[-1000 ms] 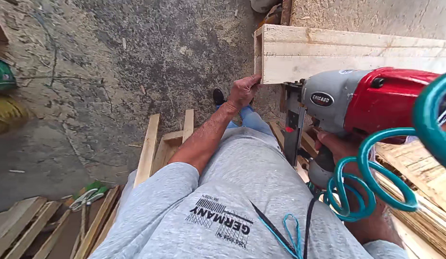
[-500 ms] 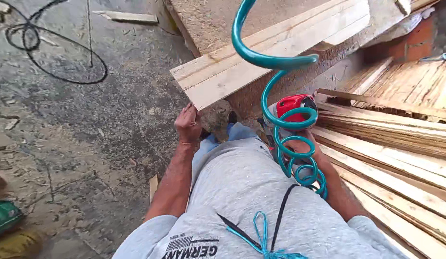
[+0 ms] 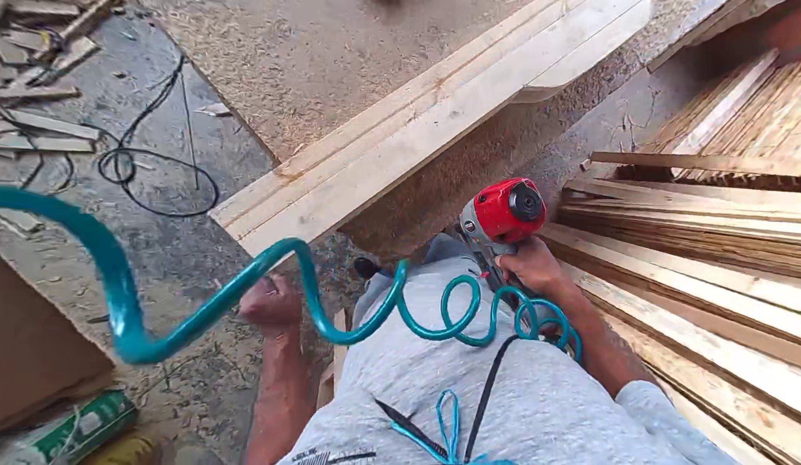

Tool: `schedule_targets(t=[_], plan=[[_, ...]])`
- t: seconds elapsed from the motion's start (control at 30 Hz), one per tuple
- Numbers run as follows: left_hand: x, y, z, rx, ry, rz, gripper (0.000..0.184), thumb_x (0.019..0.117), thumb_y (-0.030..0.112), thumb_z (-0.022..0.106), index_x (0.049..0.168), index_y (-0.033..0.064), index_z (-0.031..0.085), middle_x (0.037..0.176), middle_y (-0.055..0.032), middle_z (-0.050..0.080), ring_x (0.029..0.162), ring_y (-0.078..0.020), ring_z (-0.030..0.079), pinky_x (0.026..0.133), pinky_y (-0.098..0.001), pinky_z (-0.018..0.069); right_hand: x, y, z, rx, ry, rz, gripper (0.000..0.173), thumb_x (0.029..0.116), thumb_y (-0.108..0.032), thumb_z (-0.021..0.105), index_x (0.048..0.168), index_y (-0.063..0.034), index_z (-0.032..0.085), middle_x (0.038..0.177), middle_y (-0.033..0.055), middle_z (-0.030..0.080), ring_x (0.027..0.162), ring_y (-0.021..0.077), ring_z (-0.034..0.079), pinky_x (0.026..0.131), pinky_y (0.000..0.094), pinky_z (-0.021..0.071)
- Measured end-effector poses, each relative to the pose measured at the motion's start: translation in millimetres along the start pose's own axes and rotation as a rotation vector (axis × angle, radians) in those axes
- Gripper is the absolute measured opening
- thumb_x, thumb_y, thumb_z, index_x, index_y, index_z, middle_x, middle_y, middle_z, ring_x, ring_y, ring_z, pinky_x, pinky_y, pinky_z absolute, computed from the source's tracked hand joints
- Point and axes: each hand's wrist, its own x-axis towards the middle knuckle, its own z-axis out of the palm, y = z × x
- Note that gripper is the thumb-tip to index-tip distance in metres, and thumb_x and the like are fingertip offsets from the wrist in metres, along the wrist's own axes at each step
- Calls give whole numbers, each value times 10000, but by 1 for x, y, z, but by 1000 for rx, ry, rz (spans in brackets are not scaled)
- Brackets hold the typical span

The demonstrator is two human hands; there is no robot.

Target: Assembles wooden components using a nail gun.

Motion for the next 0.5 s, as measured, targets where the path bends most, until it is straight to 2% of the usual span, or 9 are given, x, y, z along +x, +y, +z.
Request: schedule_targets(t=[0.07, 0.13, 0.2, 0.27, 0.3, 0.37, 0.4, 0.5], plan=[[-9, 29, 1, 13, 156, -26, 533, 1020, 263, 572, 1439, -63, 529, 1507, -287, 498, 1447, -408, 449, 1231, -485, 325, 17, 7, -35, 13, 1, -33, 399, 825, -110, 754, 1202, -72, 629, 816, 45, 715, 573, 159, 666, 553, 329, 606], [-8, 74, 9, -6, 209, 48, 518, 1001, 269, 617, 1391, -68, 565, 1494, -302, 498, 1451, -423, 427, 1228, -493, 313, 33, 12, -64, 30, 24, -36, 405, 815, -101, 755, 1197, -70, 624, 820, 42, 716, 566, 156, 666, 542, 327, 604], [4, 128, 32, -102, 108, 215, 410, 1009, 239, 613, 1311, -35, 648, 1446, -289, 557, 1436, -445, 446, 1220, -528, 347, 47, 13, -90, 27, 49, -24, 393, 809, -102, 748, 1182, -77, 626, 801, 34, 716, 560, 153, 667, 535, 320, 603], [26, 190, 63, -141, -49, 363, 401, 1036, 285, 575, 1330, 30, 673, 1453, -251, 573, 1437, -446, 451, 1210, -553, 353, 59, 12, -112, 19, 66, -6, 363, 818, -117, 747, 1161, -76, 634, 774, 33, 714, 556, 153, 672, 537, 318, 605], [40, 222, 78, -143, -134, 422, 421, 1051, 305, 549, 1374, 54, 648, 1499, -224, 542, 1460, -427, 426, 1219, -563, 321, 65, 12, -120, 27, 74, -7, 354, 821, -120, 743, 1154, -72, 632, 759, 36, 711, 548, 154, 671, 534, 319, 604], [67, 275, 110, -62, -286, 534, 490, 1068, 350, 495, 1484, 95, 539, 1621, -179, 402, 1547, -387, 275, 1259, -582, 210, 77, 14, -133, 68, 93, -29, 340, 816, -107, 734, 1136, -54, 633, 743, 43, 703, 533, 159, 663, 518, 316, 600], [79, 295, 126, -11, -327, 580, 531, 1067, 377, 495, 1521, 103, 491, 1645, -184, 355, 1559, -404, 230, 1254, -622, 176, 83, 14, -138, 81, 99, -40, 333, 813, -104, 728, 1128, -50, 634, 734, 43, 700, 530, 158, 659, 515, 316, 597], [103, 341, 149, 125, -360, 603, 632, 1045, 439, 496, 1580, 117, 402, 1679, -203, 268, 1559, -445, 197, 1229, -680, 160, 97, 15, -148, 86, 107, -50, 332, 811, -111, 720, 1129, -58, 639, 720, 42, 696, 532, 161, 662, 527, 318, 599]])
